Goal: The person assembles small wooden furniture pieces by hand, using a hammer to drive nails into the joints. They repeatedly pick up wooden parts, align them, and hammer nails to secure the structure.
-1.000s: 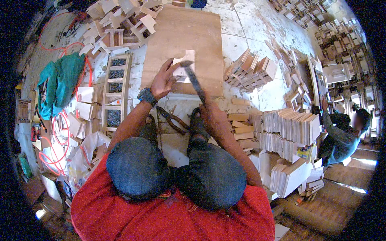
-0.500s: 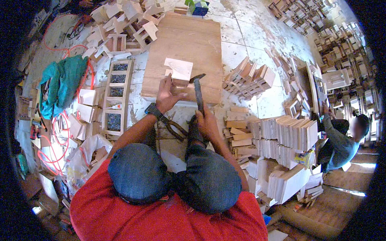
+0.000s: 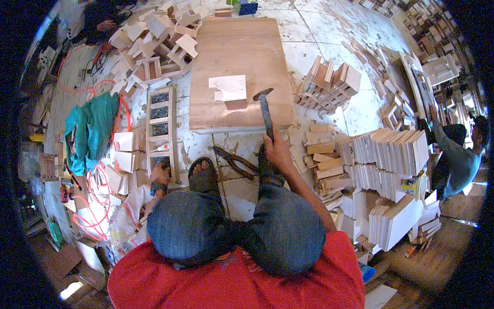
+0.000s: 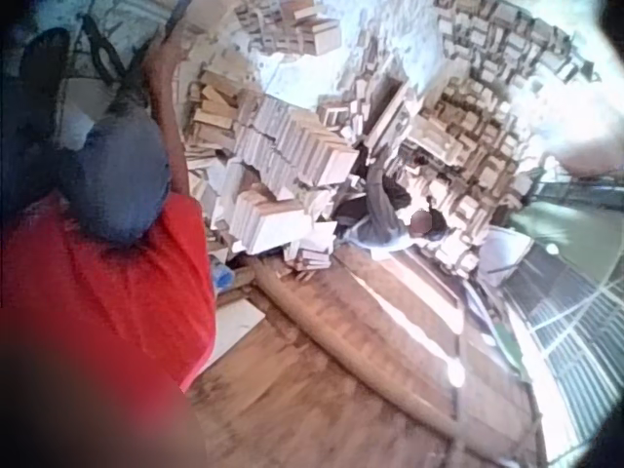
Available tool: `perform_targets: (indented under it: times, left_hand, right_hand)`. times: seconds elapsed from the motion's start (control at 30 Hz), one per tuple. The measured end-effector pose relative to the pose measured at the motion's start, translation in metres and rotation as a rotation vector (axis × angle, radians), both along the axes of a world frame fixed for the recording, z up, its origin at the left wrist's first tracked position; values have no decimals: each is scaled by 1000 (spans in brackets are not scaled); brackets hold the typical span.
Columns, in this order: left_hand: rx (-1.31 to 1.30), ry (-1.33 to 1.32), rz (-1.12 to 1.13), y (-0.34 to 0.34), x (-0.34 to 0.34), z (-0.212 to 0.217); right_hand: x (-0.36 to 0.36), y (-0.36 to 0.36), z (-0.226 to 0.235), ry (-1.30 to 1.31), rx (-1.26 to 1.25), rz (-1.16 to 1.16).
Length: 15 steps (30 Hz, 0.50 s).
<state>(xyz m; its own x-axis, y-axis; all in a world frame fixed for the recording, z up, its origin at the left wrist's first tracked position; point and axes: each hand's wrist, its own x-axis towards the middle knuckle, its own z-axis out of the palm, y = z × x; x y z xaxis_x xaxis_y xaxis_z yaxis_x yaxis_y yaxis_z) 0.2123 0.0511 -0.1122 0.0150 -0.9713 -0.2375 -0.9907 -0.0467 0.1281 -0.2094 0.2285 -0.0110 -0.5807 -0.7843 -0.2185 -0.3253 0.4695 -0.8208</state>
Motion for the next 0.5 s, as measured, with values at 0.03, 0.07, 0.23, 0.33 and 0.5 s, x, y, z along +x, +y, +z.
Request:
perform_targets:
  times: [0.03,0.07,0.23,0.33,0.5]
  left_hand:
    - [38,32,-58,-7,3,0]
    - [37,27,-86,-12,4,0]
    - [1,48,-86,-19,4,9]
    - [-118,67,-68,-11,8,12]
    - [-182,158,-69,-11,11,11]
  right_hand:
    - [-1,-1,1,34,-11,14]
    - [-2,-1,3,71,-22,30]
    - [-5,1,21,101,38,17]
    - [-3,4,39,112,110,1]
    - [1,3,79,162,-21,31]
